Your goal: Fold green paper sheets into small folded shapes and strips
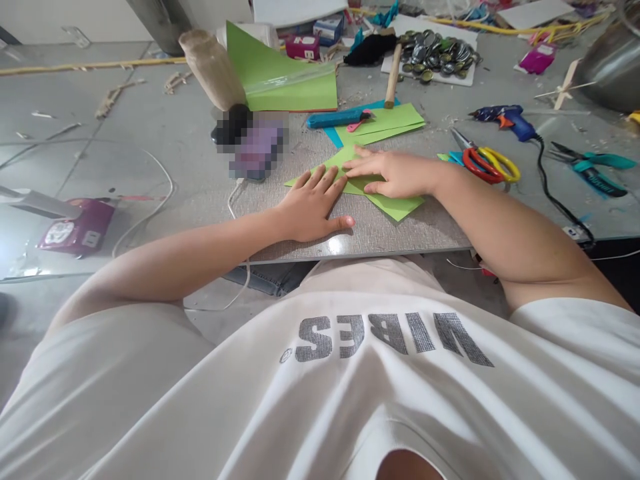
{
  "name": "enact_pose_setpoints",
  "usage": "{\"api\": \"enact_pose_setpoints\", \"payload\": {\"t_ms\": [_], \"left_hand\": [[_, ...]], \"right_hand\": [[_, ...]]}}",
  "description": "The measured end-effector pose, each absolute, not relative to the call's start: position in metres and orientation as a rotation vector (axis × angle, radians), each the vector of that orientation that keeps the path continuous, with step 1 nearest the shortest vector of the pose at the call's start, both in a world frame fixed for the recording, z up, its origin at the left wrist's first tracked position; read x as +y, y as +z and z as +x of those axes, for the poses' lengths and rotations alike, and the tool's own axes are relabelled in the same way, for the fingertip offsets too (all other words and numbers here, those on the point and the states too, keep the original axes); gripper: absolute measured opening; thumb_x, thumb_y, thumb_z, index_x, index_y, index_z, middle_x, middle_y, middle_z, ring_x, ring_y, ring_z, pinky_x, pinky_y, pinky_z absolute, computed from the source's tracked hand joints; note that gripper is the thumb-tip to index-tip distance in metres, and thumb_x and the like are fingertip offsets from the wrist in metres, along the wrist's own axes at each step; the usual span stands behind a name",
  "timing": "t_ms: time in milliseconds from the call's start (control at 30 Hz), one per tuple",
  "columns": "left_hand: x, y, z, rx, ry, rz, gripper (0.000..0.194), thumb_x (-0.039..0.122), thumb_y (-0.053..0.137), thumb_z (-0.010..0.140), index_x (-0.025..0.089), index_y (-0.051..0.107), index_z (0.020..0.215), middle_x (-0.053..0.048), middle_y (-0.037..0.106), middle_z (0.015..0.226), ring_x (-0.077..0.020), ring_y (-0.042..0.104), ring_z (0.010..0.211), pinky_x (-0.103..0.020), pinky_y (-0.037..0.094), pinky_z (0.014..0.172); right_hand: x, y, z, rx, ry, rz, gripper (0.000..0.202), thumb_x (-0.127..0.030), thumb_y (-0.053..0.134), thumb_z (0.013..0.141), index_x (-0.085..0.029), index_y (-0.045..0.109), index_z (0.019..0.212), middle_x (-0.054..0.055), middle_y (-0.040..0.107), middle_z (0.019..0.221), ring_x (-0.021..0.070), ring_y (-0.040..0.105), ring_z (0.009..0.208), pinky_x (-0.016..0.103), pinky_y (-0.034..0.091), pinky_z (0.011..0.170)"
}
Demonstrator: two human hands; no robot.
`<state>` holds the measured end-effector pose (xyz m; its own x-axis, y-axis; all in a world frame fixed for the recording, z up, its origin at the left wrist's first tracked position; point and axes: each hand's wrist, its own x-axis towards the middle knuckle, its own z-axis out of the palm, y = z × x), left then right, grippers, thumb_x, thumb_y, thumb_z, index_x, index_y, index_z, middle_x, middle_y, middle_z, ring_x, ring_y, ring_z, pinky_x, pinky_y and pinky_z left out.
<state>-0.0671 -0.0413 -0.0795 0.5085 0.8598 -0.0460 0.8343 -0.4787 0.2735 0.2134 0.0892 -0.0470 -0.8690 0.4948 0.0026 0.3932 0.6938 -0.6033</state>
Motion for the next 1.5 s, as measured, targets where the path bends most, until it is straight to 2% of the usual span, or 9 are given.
{"api": "enact_pose_setpoints", "payload": {"t_ms": [100,167,333,533,733,1033,1167,1333,1500], "left_hand": [[-0.038,-0.082,-0.070,1.392,0.188,2.502,0.128,0.108,0.044,0.112,0.014,0.036,0.200,-0.030,0.023,0.211,-0.0597,0.016,0.198,-0.080,0.015,0.158],[-0.037,-0.082,-0.070,1.383,0.187,2.512,0.129,0.110,0.047,0.110,0.015,0.040,0.198,-0.032,0.021,0.211,-0.0623,0.016,0.197,-0.083,0.015,0.156],[-0.038,-0.077,-0.067,1.395,0.077,2.511,0.120,0.102,0.051,0.115,0.023,0.030,0.204,-0.031,0.012,0.212,-0.0659,0.008,0.197,-0.091,0.012,0.153],[-0.037,-0.072,-0.067,1.376,0.023,2.499,0.115,0.099,0.052,0.116,0.033,0.023,0.207,-0.024,0.012,0.214,-0.0644,0.005,0.197,-0.093,0.008,0.152],[-0.039,-0.064,-0.065,1.402,-0.037,2.502,0.105,0.091,0.059,0.119,0.040,0.029,0.205,-0.019,0.012,0.215,-0.0655,0.007,0.197,-0.095,0.011,0.152],[-0.040,-0.057,-0.060,1.399,-0.042,2.502,0.115,0.093,0.058,0.119,0.026,0.026,0.206,-0.024,0.009,0.214,-0.0607,0.006,0.198,-0.089,0.007,0.156],[-0.027,-0.061,-0.066,1.327,-0.033,2.539,0.113,0.096,0.048,0.120,0.026,0.025,0.206,-0.021,0.011,0.215,-0.0576,0.006,0.199,-0.085,0.007,0.157],[-0.018,-0.063,-0.069,1.306,-0.102,2.569,0.110,0.095,0.045,0.121,0.031,0.023,0.207,-0.017,0.005,0.216,-0.0567,0.002,0.200,-0.083,0.006,0.158],[-0.018,-0.062,-0.069,1.286,-0.111,2.584,0.111,0.096,0.044,0.121,0.033,0.014,0.208,-0.019,0.007,0.216,-0.0567,0.003,0.200,-0.084,0.008,0.157]], "right_hand": [[0.086,-0.055,0.209,-2.659,0.944,-0.697,0.042,-0.039,0.093,0.102,-0.041,0.098,0.143,-0.002,0.084,0.171,0.0478,0.057,0.183,0.080,0.032,0.159],[0.088,-0.062,0.206,-2.677,0.913,-0.679,0.048,-0.040,0.087,0.106,-0.040,0.094,0.154,-0.002,0.079,0.178,0.0451,0.058,0.182,0.076,0.035,0.159],[0.107,-0.077,0.205,-2.864,0.734,-0.655,0.076,-0.052,0.070,0.119,-0.031,0.061,0.192,0.004,0.044,0.206,0.0422,0.034,0.197,0.070,0.022,0.164],[0.140,-0.082,0.220,-2.964,0.582,-0.760,0.107,-0.083,0.067,0.116,-0.034,0.034,0.205,0.005,0.021,0.213,0.0455,0.022,0.199,0.069,0.020,0.163],[0.150,-0.081,0.224,-2.970,0.530,-0.827,0.123,-0.097,0.065,0.110,-0.025,0.034,0.205,0.010,0.023,0.213,0.0507,0.021,0.199,0.068,0.018,0.164],[0.133,-0.083,0.219,-2.981,0.503,-0.930,0.119,-0.099,0.055,0.112,-0.033,0.026,0.207,0.005,0.005,0.215,0.0524,0.004,0.200,0.080,0.014,0.161],[0.134,-0.088,0.220,-2.946,0.525,-0.849,0.115,-0.099,0.055,0.113,-0.038,0.027,0.206,0.001,0.010,0.216,0.0509,0.009,0.200,0.077,0.018,0.161],[0.132,-0.083,0.218,-2.986,0.492,-0.749,0.111,-0.099,0.049,0.115,-0.032,0.040,0.203,0.006,0.024,0.214,0.0525,0.010,0.200,0.080,0.011,0.161],[0.133,-0.075,0.217,-3.022,0.410,-0.865,0.113,-0.097,0.044,0.116,-0.030,0.031,0.206,0.007,0.023,0.214,0.0538,0.013,0.200,0.080,0.012,0.161]]}}
